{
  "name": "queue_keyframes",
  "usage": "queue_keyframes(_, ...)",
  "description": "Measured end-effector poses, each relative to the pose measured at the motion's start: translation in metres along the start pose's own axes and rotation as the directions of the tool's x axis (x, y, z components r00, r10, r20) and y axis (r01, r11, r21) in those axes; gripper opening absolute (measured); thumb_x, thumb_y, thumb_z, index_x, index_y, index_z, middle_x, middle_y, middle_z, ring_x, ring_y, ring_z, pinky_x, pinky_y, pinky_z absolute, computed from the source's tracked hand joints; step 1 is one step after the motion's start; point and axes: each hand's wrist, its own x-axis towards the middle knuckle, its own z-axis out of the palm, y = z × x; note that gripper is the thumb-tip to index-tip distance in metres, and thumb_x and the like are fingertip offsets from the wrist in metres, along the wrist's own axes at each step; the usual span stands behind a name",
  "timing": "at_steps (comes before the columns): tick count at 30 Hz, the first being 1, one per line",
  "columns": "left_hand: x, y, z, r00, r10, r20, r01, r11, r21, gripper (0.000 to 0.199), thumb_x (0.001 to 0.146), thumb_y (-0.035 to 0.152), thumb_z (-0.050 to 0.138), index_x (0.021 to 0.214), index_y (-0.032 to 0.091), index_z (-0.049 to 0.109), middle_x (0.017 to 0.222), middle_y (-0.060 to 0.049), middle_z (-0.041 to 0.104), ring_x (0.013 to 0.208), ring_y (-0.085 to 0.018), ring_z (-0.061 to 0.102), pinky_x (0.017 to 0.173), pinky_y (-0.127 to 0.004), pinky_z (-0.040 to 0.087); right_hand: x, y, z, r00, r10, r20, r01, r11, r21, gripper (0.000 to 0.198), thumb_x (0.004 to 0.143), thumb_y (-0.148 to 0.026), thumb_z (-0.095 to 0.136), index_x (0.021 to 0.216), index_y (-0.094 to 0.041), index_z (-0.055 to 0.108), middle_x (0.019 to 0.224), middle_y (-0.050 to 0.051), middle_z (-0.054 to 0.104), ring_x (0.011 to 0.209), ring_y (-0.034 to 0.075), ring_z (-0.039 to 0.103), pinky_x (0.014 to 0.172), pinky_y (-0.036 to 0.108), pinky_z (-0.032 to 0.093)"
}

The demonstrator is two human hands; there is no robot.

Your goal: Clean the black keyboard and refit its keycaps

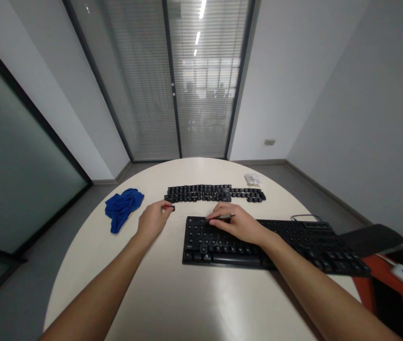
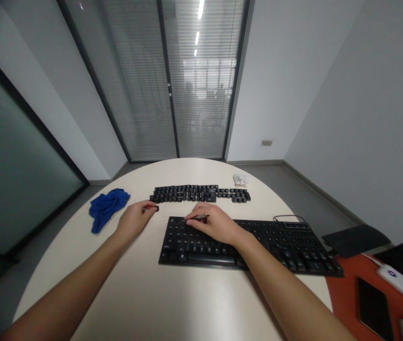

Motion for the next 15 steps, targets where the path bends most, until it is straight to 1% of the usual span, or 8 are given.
queue_keyframes(4, -0.002, 0.003, 0.0, 1.0, -0.017, -0.021, 0.018, 0.999, 0.045, 0.022, 0.088, 0.039, 0.062, 0.104, 0.027, 0.072, 0.101, -0.003, 0.076, 0.09, -0.025, 0.068, 0.067, -0.03, 0.041, 0.0, -0.001, 0.0, 0.999, 0.025, -0.022, -0.025, 1.0, -0.013, 0.02, 0.094, -0.034, 0.063, 0.101, -0.022, 0.077, 0.095, 0.007, 0.072, 0.089, 0.02, 0.066, 0.084, 0.034, 0.051)
queue_keyframes(12, -0.003, 0.006, 0.0, 0.999, 0.014, -0.044, -0.01, 0.994, 0.11, 0.019, 0.09, 0.036, 0.059, 0.102, 0.027, 0.071, 0.1, -0.003, 0.076, 0.09, -0.025, 0.067, 0.064, -0.029, 0.038, 0.001, -0.011, 0.003, 0.993, 0.107, -0.058, -0.11, 0.993, -0.048, 0.02, 0.093, -0.035, 0.062, 0.093, -0.021, 0.075, 0.089, 0.005, 0.072, 0.081, 0.017, 0.065, 0.072, 0.029, 0.05)
queue_keyframes(15, -0.005, 0.008, -0.002, 0.999, 0.009, -0.05, -0.003, 0.993, 0.121, 0.02, 0.09, 0.036, 0.059, 0.104, 0.027, 0.07, 0.1, -0.003, 0.076, 0.09, -0.025, 0.067, 0.065, -0.028, 0.038, 0.002, -0.014, 0.006, 0.986, 0.146, -0.085, -0.151, 0.987, -0.053, 0.02, 0.092, -0.036, 0.062, 0.09, -0.02, 0.075, 0.083, 0.004, 0.072, 0.073, 0.016, 0.063, 0.065, 0.028, 0.048)
